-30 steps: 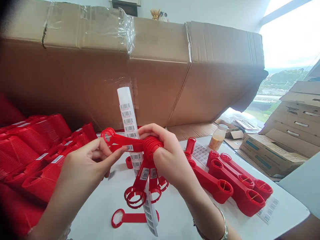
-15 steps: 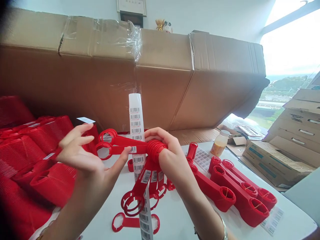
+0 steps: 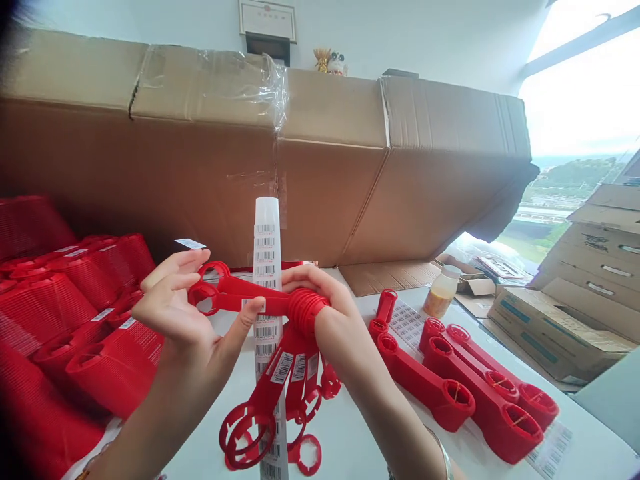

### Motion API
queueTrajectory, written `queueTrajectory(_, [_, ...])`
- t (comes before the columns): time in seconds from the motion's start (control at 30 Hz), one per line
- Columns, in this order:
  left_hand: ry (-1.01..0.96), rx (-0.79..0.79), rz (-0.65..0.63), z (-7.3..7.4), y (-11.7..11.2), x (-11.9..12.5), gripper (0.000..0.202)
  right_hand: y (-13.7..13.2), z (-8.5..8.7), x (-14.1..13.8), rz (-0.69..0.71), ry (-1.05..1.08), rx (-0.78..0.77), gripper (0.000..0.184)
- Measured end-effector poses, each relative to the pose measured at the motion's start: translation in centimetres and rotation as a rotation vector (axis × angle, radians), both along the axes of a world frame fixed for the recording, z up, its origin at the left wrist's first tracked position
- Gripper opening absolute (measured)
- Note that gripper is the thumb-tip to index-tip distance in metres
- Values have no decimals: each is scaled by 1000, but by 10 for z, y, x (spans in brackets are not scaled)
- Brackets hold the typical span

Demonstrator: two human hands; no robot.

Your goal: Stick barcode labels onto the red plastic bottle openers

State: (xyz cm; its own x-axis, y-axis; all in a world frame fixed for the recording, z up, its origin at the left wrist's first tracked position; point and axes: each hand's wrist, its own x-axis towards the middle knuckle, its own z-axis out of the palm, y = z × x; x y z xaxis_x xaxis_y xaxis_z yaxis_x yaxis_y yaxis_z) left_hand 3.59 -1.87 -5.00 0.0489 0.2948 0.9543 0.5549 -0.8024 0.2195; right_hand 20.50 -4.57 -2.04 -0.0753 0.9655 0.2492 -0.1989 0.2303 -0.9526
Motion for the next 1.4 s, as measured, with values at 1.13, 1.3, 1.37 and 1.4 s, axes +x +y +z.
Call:
queueTrajectory(1.13, [-769,-733,-512,47,-12,-35,50,-2,15,39,172,-232,61,16])
queueTrajectory(1.3, [-786,-680,-507,47,-12,-35,51,0,12,41,177,-296,136,18])
queueTrajectory(1.37, [-780,-635,-510,47,-13,-35,51,-1,11,41,189,-327,183,21])
queueTrajectory(1.4, [-766,-616,-512,46,-14,-35,51,-2,12,41,197,-346,205,23])
